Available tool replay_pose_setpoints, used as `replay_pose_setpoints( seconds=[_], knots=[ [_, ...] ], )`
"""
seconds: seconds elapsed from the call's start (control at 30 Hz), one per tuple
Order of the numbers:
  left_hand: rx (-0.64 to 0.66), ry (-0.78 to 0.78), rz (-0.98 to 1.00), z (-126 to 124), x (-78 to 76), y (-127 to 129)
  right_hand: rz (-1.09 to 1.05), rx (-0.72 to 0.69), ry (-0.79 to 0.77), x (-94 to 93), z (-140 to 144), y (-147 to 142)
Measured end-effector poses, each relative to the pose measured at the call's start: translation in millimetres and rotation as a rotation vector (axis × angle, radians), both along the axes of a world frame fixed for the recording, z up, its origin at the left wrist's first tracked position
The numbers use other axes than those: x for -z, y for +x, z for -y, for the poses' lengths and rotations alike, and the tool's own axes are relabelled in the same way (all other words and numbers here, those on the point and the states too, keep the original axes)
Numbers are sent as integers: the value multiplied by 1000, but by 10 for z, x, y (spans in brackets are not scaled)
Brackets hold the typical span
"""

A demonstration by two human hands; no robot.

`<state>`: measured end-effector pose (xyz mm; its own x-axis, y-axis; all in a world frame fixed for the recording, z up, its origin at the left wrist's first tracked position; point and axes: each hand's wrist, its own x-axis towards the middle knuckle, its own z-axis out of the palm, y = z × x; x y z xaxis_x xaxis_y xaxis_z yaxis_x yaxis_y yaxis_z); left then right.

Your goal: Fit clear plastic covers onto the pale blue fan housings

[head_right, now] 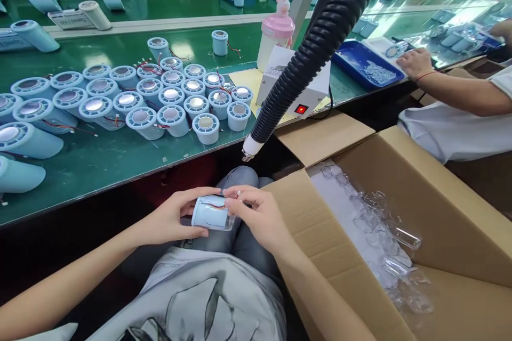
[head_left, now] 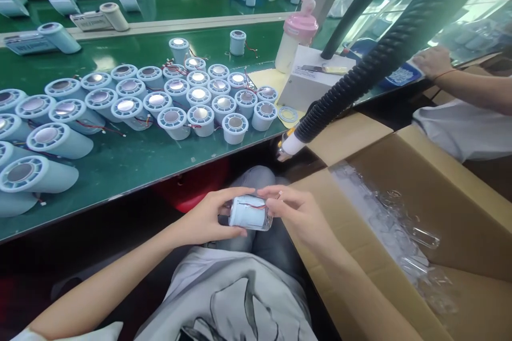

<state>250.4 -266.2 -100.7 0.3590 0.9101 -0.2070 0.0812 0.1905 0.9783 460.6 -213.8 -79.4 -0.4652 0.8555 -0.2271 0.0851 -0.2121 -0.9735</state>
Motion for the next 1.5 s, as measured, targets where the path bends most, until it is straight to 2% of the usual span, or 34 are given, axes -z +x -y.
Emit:
replay_pose_setpoints(
  seconds=[0.07,0.1,0.2,0.27,0.33,0.53,0.77,1.23,1.4,1.5],
  knots=[
    [-44,-96,128,13,-20,19,-51,-44,-17,-4,-7,31],
    [-72,-142,193,20,-27,27,-43,-81,23,-8,-5,51],
    [-136,-247,335,45,-47,42,76,-195,293,-16,24,116],
    [-130,-284,353,66,-69,40,128,-244,454,-14,49,156],
    [-92,-297,331,84,-99,24,107,-278,486,-8,71,186],
    [20,-112,167,86,-191,-57,0,-283,327,-21,103,207],
    [59,88,-4,92,-239,-67,-42,-280,111,-59,106,213],
    [108,334,-142,134,-272,-100,-172,-217,-261,-70,168,152],
    [122,400,-134,136,-256,-103,-200,-171,-353,-62,176,110],
    [138,432,-125,139,-251,-108,-182,-195,-422,-12,190,100]
  ],
)
